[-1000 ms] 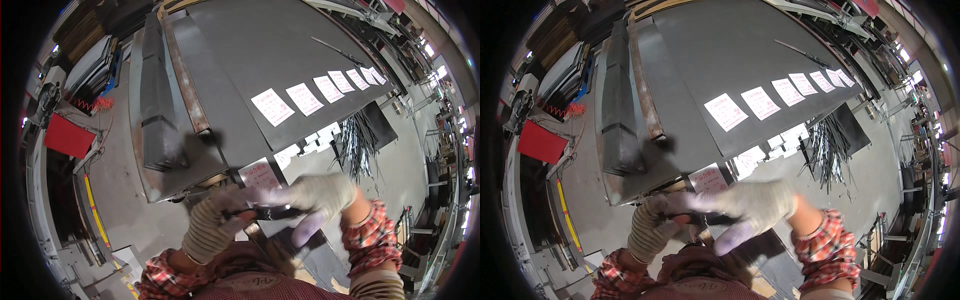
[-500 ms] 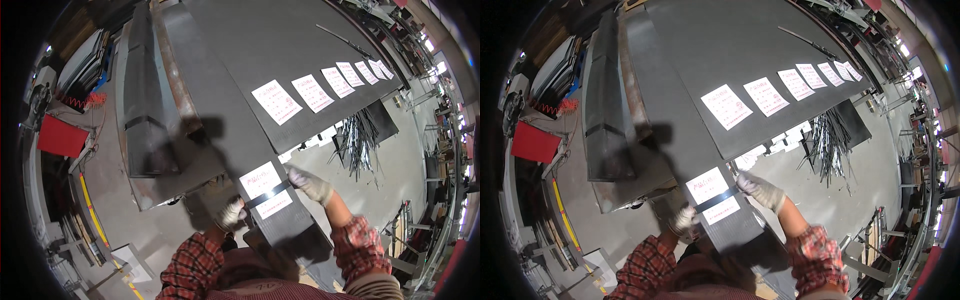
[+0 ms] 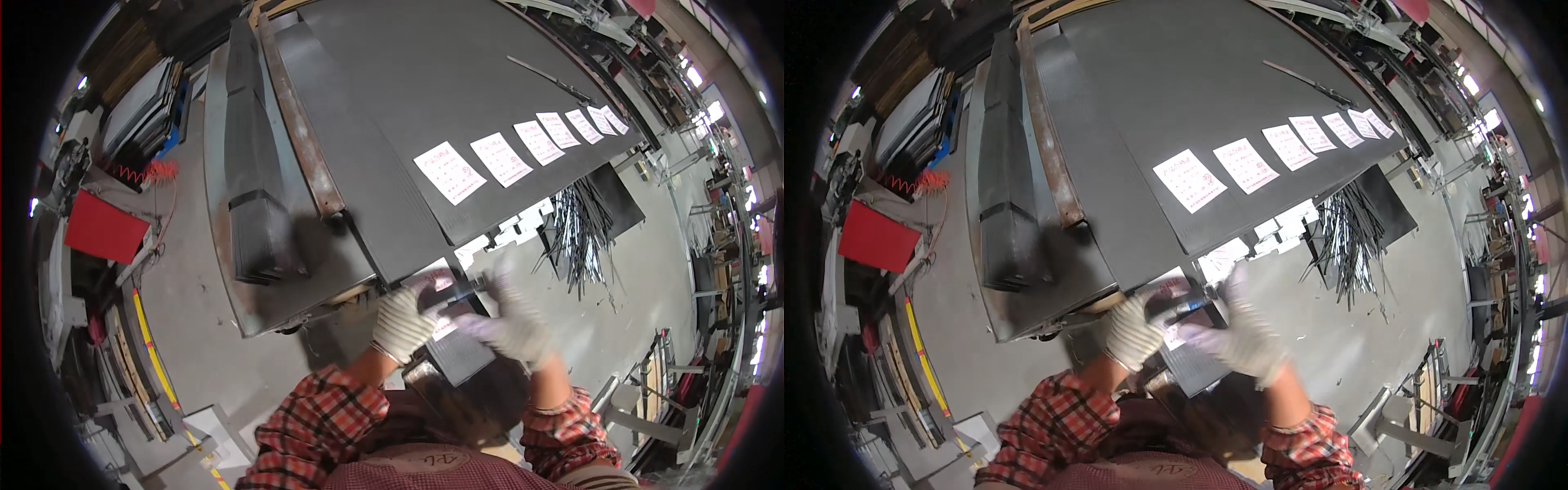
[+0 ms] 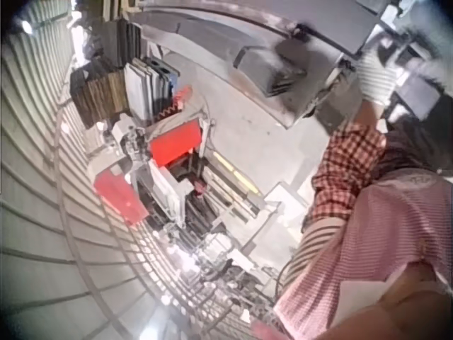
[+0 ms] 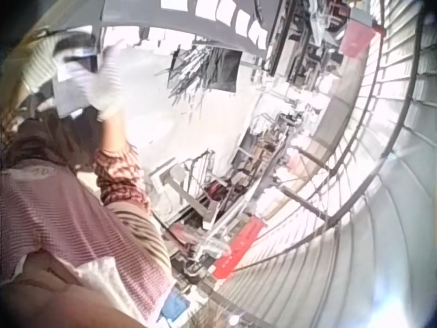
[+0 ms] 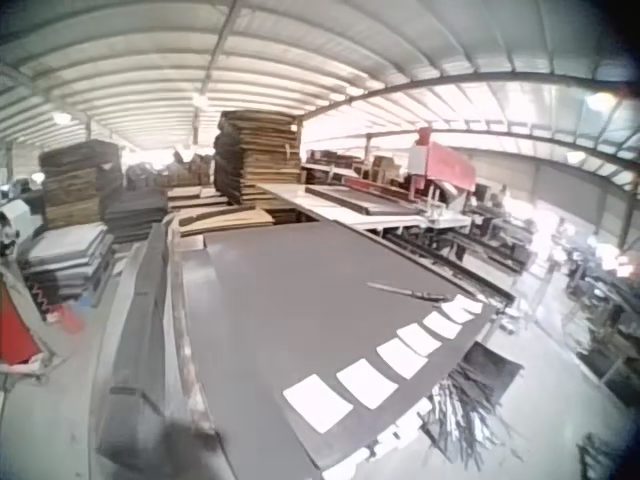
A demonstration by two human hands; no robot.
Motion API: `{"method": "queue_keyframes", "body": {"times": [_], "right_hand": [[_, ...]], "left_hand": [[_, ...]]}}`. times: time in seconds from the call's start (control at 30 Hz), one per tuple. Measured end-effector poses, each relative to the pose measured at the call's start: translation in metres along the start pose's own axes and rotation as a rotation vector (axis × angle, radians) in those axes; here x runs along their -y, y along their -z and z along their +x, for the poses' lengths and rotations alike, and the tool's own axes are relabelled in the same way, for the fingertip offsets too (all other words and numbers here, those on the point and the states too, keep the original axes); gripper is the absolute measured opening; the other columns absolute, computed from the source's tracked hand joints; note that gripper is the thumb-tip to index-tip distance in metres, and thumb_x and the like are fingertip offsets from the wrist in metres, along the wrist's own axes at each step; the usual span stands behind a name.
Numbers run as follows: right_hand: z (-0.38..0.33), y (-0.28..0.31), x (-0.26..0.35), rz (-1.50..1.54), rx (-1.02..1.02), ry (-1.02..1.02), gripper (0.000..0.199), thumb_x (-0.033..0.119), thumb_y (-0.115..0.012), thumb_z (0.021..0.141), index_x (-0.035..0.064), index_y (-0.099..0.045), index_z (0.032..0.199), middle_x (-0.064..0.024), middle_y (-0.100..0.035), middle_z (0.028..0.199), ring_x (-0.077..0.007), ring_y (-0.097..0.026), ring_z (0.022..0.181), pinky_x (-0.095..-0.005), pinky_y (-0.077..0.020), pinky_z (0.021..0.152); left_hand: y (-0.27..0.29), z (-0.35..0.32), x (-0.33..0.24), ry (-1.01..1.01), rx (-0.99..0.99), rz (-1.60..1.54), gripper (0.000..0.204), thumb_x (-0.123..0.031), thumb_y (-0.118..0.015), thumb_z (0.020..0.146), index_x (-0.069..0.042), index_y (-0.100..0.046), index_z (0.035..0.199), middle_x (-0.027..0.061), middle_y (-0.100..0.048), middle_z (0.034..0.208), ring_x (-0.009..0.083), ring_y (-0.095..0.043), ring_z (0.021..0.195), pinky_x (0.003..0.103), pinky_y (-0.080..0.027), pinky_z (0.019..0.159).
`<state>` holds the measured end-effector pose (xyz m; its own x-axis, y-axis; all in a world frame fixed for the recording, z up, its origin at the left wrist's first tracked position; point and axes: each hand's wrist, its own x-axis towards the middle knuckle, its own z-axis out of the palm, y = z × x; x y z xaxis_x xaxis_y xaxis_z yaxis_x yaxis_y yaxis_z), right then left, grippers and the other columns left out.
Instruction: Applying labels and managing materials in a building materials factory environment.
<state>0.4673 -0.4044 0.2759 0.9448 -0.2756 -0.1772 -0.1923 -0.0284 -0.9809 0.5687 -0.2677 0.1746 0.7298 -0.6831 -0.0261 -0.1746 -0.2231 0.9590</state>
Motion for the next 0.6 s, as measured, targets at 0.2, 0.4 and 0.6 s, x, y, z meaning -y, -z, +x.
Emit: {"method": "queue_keyframes", "body": {"times": [0.2, 0.4, 0.6], "right_hand": [[0.043, 0.043, 0.023, -0.918, 0.503, 0.168, 0.051, 0.041, -0.057, 0.085, 0.0133, -0.048, 0.128, -0.0171, -0.065, 0.077, -0.0341, -0.062, 0.069, -0.0426, -0.0498, 0.067], [0.076, 0.051, -0.138, -1.420, 0.316, -0.347, 0.031, 0.032, -0.046, 0.089, 0.0095, -0.068, 0.094, -0.0158, -0.066, 0.089, -0.0339, -0.064, 0.078, -0.0399, -0.0507, 0.068], [0.077, 0.049, -0.097, -0.323, 0.017, -0.259, 0.054, 0.048, -0.048, 0.089, -0.0002, -0.059, 0.111, -0.0232, -0.063, 0.094, -0.0387, -0.061, 0.085, -0.0427, -0.0469, 0.077]], "left_hand": [[-0.009, 0.000, -0.001, 0.031, 0.072, 0.119, 0.072, -0.041, -0.073, 0.070, -0.012, -0.040, 0.127, 0.0160, -0.051, 0.117, 0.0343, -0.058, 0.092, 0.043, -0.050, 0.077], [-0.008, 0.000, -0.038, -0.116, -0.029, 0.296, 0.078, -0.028, -0.080, 0.064, -0.004, -0.042, 0.128, 0.0161, -0.055, 0.103, 0.0280, -0.058, 0.092, 0.037, -0.048, 0.076], [0.009, -0.021, -0.033, -0.008, -0.207, 0.207, 0.078, -0.020, -0.059, 0.084, -0.001, -0.010, 0.142, 0.0210, -0.039, 0.130, 0.0289, -0.048, 0.111, 0.040, -0.040, 0.094]]}}
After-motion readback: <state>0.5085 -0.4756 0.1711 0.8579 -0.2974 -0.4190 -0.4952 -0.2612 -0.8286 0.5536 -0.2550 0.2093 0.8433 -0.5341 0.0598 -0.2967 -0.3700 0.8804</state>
